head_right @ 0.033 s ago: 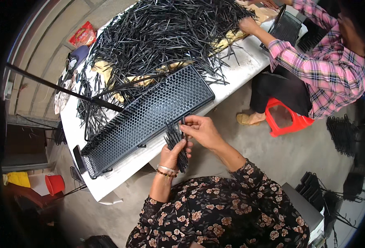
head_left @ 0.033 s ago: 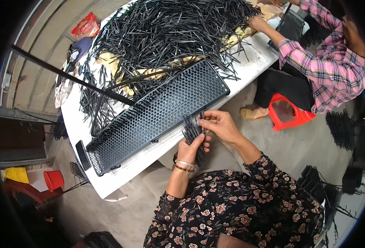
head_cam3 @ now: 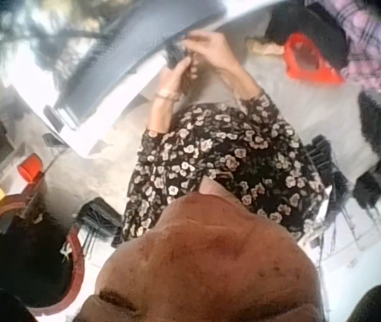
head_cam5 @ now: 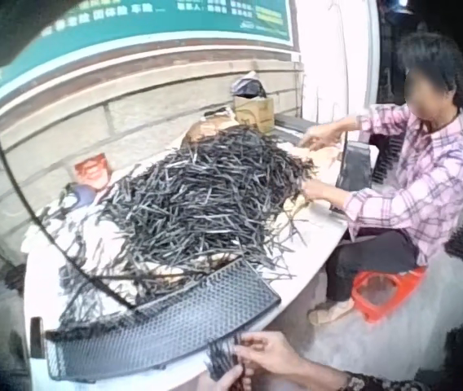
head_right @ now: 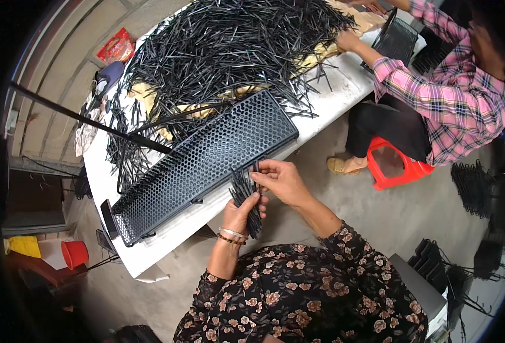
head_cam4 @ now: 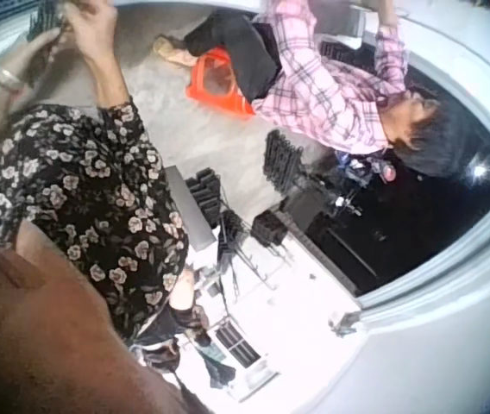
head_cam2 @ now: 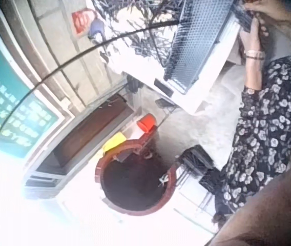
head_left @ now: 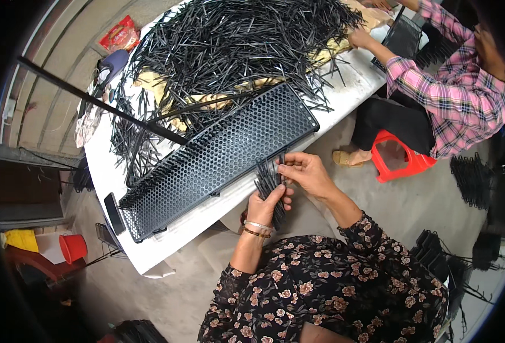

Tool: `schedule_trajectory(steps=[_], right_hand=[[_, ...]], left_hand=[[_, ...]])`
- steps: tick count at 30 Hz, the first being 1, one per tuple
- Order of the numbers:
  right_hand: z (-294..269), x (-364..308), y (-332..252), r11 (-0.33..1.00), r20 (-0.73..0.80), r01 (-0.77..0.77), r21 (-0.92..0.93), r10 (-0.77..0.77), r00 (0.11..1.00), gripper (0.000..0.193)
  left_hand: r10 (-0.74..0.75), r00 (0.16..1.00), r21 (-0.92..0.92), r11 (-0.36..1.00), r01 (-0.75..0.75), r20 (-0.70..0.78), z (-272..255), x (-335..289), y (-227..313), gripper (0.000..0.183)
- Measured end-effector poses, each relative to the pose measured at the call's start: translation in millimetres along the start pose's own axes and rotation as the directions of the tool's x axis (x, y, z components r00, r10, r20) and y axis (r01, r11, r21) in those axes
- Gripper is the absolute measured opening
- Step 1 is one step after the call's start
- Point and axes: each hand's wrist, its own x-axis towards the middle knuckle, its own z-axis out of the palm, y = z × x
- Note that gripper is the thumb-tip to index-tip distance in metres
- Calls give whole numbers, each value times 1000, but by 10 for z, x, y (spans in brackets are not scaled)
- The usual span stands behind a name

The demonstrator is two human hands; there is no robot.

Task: The person inserts small plastic pins into a perforated plastic panel by hand, pushing each pin into a hole until it is seated.

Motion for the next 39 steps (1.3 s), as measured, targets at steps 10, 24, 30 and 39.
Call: schedule_trajectory(steps=[10, 24, 30, 39], right_hand=[[411, 162, -165, 994, 30, 60, -88, -58, 998, 20], [922, 1096, -391, 666, 120, 601, -442, -620, 776, 15], [906, 1351, -405, 572, 224, 681, -458, -667, 710, 17], [852, 1325, -330, 435, 286, 740, -512, -726, 625, 17]], left_hand=[[67, 993, -68, 996, -61, 95, -376, -230, 232, 19], [-18, 994, -185, 982, 39, 109, -706, -338, 473, 28], [-20, 998, -285, 958, 37, 61, -596, -199, 471, 33], [-56, 998, -357, 932, 58, 16, -670, -148, 368, 25]])
